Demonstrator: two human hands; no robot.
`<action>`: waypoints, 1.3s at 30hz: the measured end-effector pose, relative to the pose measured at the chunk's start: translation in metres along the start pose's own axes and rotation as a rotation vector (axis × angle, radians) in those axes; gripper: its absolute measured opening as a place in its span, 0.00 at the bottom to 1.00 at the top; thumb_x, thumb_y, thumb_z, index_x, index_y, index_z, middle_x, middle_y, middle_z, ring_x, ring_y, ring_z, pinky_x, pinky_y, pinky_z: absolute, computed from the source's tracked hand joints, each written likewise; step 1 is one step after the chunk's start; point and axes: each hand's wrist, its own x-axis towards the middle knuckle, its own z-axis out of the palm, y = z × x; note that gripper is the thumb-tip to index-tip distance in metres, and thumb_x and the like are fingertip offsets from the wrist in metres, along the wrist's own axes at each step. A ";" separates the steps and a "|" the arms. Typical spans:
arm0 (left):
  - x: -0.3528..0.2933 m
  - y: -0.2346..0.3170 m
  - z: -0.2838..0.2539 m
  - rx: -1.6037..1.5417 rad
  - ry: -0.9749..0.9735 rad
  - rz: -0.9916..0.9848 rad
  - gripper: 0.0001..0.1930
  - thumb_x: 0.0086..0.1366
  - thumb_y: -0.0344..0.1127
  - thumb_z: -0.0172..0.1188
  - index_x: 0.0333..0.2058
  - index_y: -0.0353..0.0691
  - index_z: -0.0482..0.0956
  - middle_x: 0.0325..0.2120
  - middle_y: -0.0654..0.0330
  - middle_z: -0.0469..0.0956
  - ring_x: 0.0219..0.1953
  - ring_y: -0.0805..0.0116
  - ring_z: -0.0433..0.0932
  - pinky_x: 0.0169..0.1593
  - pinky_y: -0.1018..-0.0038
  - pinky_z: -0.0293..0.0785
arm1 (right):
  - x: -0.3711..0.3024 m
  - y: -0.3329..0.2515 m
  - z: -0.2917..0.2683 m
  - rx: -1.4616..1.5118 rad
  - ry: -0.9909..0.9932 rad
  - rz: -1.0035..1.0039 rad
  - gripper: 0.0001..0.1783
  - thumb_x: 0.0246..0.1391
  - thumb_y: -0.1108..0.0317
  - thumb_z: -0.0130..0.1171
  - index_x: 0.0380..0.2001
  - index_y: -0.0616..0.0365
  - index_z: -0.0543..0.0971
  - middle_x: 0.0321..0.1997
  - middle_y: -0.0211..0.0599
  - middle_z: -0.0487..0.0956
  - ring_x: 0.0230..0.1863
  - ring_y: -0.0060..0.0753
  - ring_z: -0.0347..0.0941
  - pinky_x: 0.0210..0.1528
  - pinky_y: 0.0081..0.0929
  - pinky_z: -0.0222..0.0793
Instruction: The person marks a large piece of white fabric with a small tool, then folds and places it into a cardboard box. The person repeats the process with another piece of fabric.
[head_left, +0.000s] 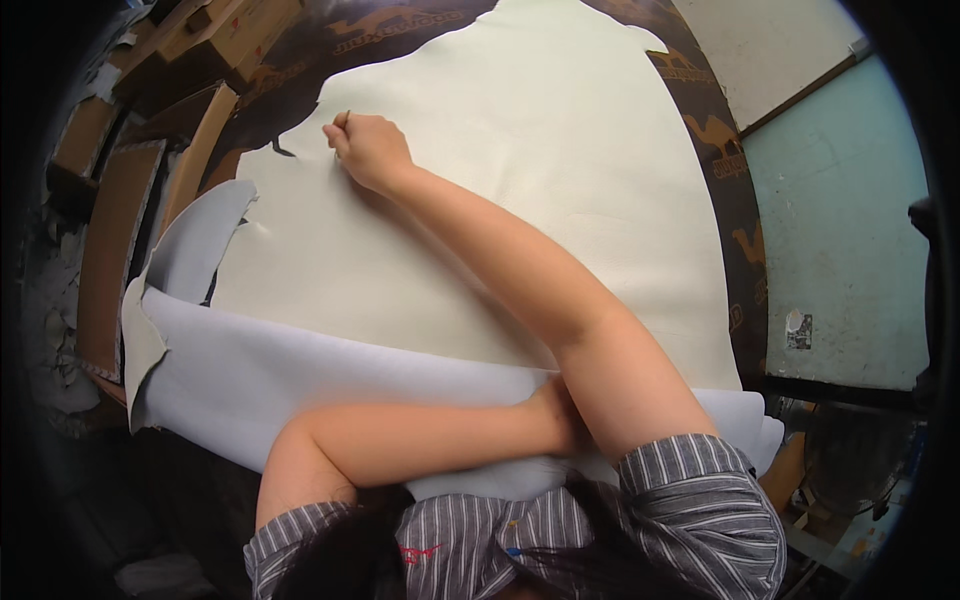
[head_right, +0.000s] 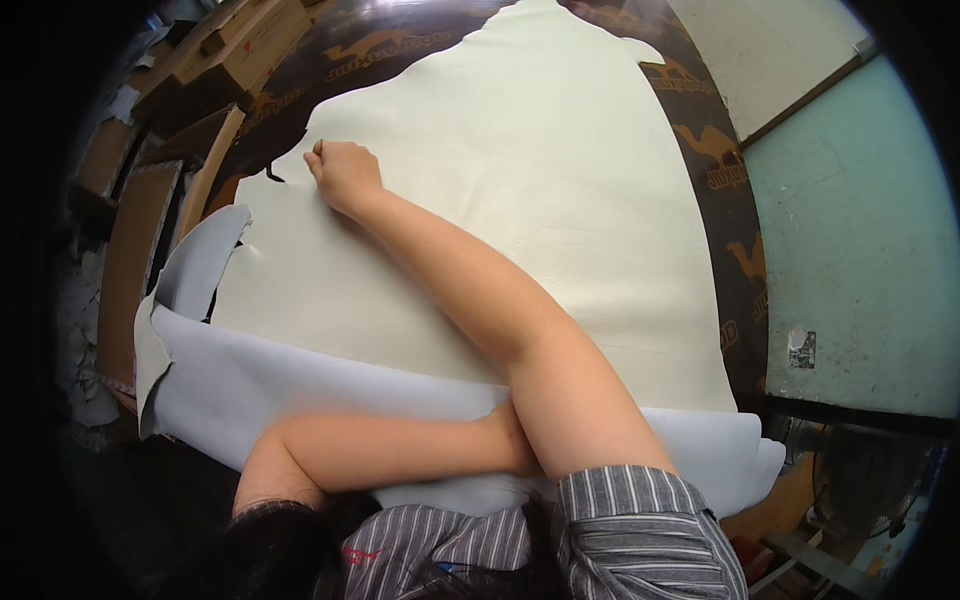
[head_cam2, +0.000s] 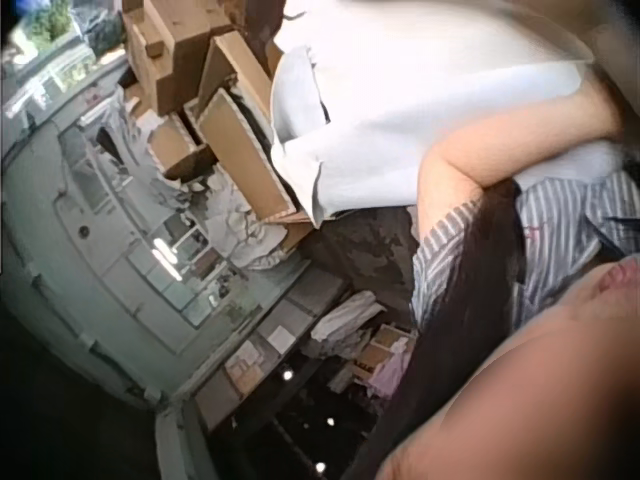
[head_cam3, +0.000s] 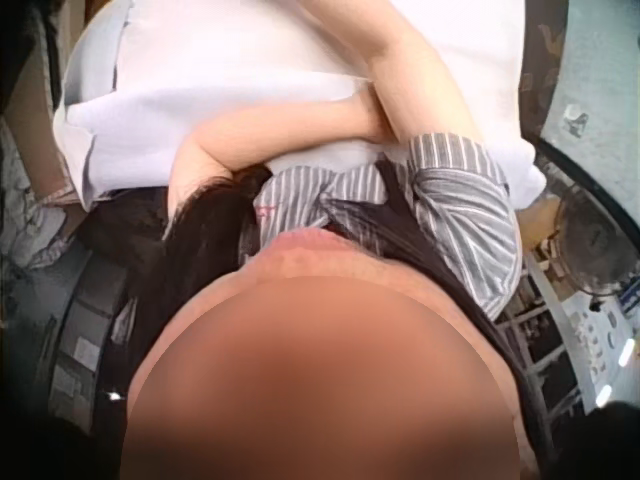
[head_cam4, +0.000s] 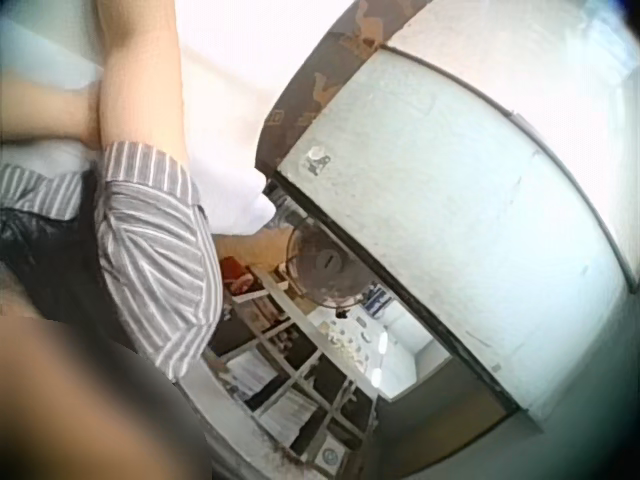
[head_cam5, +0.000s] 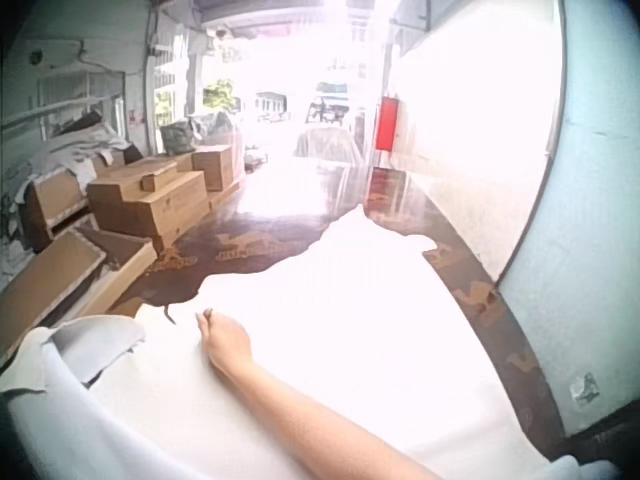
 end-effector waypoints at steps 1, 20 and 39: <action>0.002 -0.010 0.021 0.076 0.166 0.065 0.24 0.64 0.50 0.54 0.55 0.46 0.76 0.57 0.55 0.74 0.62 0.58 0.68 0.64 0.63 0.64 | 0.000 -0.003 -0.001 -0.033 -0.007 -0.016 0.16 0.65 0.57 0.52 0.34 0.57 0.82 0.31 0.44 0.83 0.35 0.50 0.78 0.40 0.42 0.72; -0.003 -0.008 0.013 0.184 0.247 0.138 0.36 0.69 0.57 0.50 0.64 0.33 0.63 0.63 0.46 0.65 0.70 0.47 0.57 0.70 0.50 0.53 | -0.092 0.069 -0.235 -0.378 0.005 0.173 0.20 0.68 0.58 0.50 0.29 0.60 0.81 0.25 0.36 0.81 0.29 0.32 0.76 0.37 0.31 0.71; -0.001 -0.002 -0.001 0.168 0.143 0.110 0.33 0.66 0.55 0.53 0.58 0.29 0.70 0.60 0.46 0.69 0.69 0.50 0.58 0.72 0.52 0.48 | 0.013 0.157 -0.223 -0.406 0.386 0.066 0.21 0.66 0.52 0.48 0.31 0.51 0.85 0.30 0.35 0.84 0.35 0.36 0.79 0.42 0.34 0.72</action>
